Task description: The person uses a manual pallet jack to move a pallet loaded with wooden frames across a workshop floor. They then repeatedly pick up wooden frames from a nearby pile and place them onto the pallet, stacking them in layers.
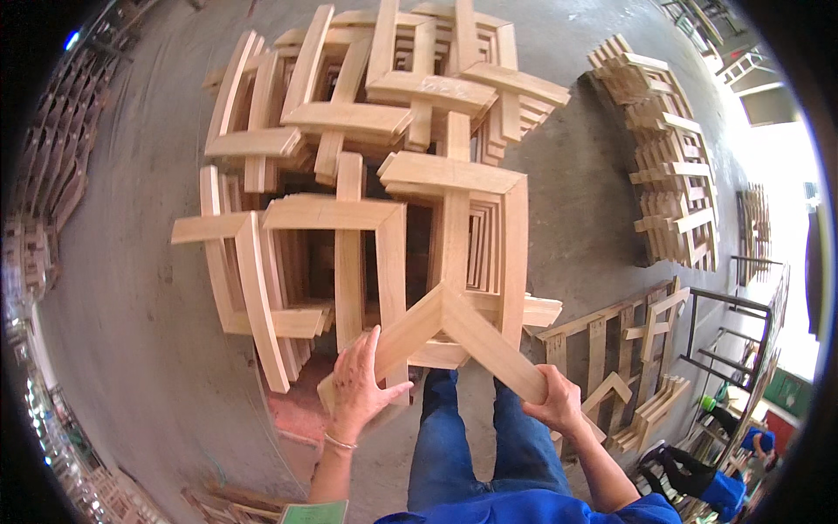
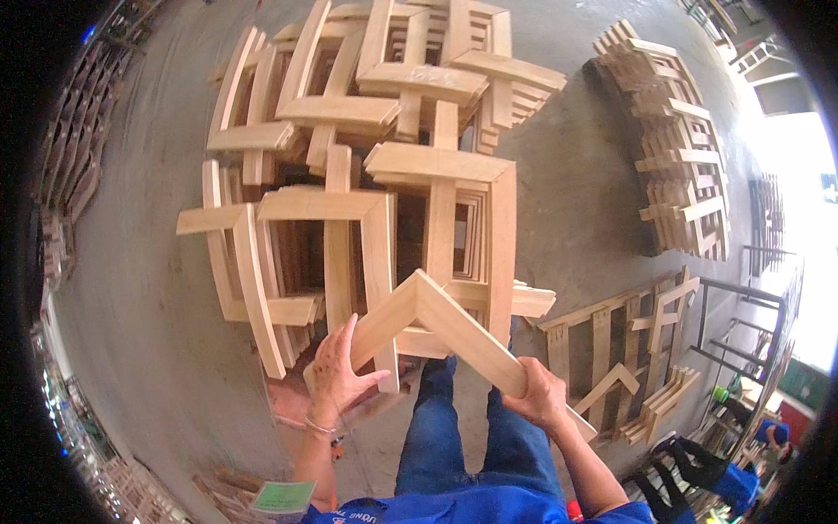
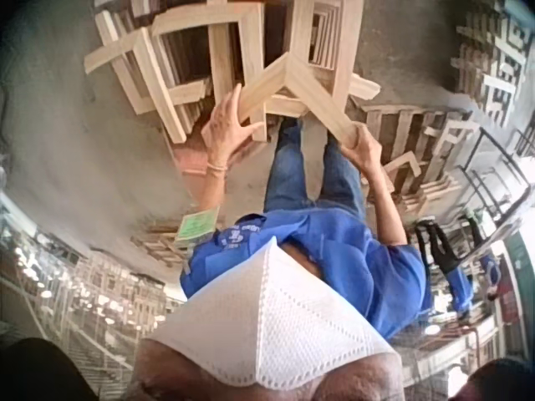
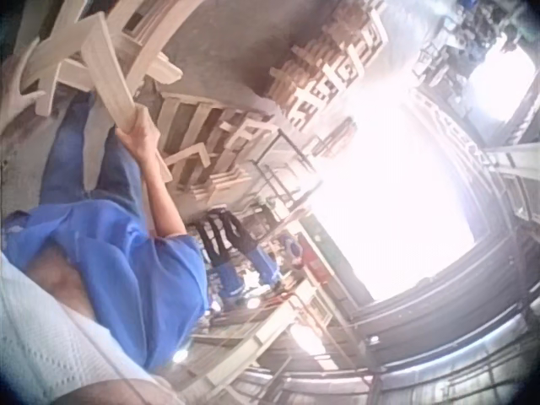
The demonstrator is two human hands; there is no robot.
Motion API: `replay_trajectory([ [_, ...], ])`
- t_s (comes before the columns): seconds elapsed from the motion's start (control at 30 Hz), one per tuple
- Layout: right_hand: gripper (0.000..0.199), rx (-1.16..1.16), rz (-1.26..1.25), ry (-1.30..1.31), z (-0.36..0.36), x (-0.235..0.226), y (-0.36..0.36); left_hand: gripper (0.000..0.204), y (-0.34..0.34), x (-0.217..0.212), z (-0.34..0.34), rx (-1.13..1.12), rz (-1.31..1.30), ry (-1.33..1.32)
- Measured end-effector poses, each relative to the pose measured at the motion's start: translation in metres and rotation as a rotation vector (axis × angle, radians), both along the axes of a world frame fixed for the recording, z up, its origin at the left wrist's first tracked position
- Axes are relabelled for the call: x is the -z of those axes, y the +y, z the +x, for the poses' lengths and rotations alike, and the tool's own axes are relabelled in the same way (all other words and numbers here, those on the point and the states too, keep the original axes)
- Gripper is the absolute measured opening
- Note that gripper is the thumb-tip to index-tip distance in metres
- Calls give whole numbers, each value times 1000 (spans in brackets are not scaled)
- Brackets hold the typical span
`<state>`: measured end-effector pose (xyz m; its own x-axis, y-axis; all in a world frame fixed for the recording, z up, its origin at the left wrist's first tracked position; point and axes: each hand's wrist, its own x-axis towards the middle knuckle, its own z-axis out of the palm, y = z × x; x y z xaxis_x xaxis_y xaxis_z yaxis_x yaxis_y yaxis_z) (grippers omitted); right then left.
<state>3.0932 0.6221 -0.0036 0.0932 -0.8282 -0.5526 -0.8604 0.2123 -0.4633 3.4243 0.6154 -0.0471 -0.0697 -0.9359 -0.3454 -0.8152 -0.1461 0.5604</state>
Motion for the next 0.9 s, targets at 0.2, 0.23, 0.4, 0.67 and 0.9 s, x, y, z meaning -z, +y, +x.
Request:
replay_trajectory([
  [0.2, 57, -107, -62, 18, -21, -5, -23, 78, -25, 21, -31, -111, 14, -44],
  [0.23, 57, -113, -67, 13, -30, -4, -29, 75, -31, 21, -36, -110, 55, -18],
  [0.4, 58, -181, -68, 14, -86, -1, -91, 71, -79, 3, -79, -159, 189, 120],
  [0.67, 76, -286, -191, 74, -176, -15, -186, 72, -126, -6, -162, -280, 22, 130],
  [0.9, 70, -196, 66, -44, -239, -2, -198, 68, -197, -22, -176, -160, -105, 56],
])
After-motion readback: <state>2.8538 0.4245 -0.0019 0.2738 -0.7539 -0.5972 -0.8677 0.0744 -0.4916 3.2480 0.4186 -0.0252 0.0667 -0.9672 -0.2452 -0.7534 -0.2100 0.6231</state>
